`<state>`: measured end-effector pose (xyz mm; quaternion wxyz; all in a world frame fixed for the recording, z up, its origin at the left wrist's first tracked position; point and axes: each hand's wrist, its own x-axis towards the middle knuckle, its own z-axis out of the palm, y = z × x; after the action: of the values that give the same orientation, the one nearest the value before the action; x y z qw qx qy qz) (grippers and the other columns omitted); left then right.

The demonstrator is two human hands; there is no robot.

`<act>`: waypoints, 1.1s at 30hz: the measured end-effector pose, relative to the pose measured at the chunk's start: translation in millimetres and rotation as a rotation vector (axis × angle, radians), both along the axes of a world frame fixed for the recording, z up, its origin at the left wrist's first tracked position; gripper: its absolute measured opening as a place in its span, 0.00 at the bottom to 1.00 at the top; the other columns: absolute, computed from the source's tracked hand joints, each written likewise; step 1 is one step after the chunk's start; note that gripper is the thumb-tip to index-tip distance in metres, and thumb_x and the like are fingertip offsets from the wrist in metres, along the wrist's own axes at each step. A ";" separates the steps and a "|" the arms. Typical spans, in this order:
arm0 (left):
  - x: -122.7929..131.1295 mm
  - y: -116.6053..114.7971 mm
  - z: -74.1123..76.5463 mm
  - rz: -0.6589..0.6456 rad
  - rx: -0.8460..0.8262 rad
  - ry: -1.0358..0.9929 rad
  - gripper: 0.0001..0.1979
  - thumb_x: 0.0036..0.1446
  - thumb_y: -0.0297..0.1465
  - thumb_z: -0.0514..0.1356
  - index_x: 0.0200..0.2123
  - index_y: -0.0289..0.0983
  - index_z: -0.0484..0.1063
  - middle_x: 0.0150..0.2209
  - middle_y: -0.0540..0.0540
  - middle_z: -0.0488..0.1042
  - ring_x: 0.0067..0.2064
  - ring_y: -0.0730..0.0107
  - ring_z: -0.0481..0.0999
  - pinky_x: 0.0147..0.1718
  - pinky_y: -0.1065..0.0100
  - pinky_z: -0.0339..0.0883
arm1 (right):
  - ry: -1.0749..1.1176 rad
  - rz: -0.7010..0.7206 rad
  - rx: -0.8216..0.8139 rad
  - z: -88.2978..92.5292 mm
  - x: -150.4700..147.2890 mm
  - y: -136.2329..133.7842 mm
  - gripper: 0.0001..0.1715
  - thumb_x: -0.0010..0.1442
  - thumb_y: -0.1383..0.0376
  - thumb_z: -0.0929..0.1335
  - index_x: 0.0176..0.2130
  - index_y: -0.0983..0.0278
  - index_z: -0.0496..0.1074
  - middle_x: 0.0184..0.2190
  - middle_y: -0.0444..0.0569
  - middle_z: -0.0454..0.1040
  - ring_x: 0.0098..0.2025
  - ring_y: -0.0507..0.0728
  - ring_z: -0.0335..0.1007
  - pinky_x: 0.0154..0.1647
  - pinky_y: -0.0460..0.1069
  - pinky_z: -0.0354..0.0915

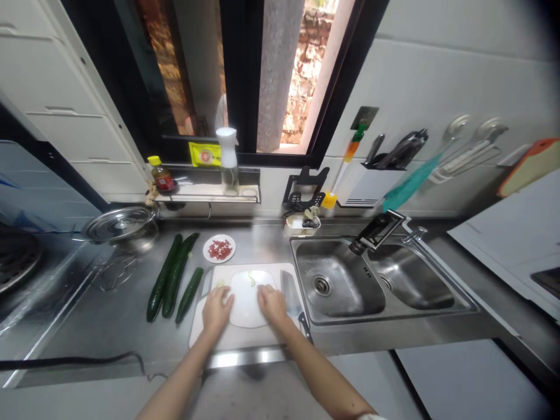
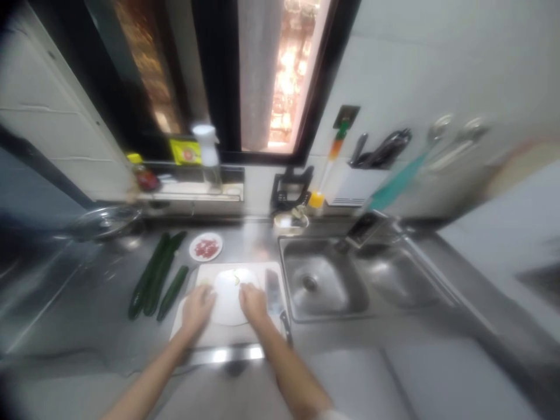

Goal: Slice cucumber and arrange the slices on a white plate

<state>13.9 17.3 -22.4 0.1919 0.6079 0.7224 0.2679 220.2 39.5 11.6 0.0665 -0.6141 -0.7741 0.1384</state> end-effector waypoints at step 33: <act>-17.7 -44.7 -2.3 0.291 -0.073 -0.244 0.07 0.56 0.34 0.55 0.32 0.38 0.70 0.30 0.47 0.76 0.32 0.66 0.74 0.32 0.71 0.61 | 0.441 -0.017 0.187 12.7 6.8 -28.3 0.18 0.64 0.65 0.59 0.42 0.63 0.77 0.37 0.52 0.78 0.39 0.56 0.74 0.41 0.47 0.65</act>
<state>-3.8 -27.4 -24.6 0.2591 0.4527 0.7833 0.3382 227.0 11.2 24.4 0.2914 -0.5669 -0.7451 0.1963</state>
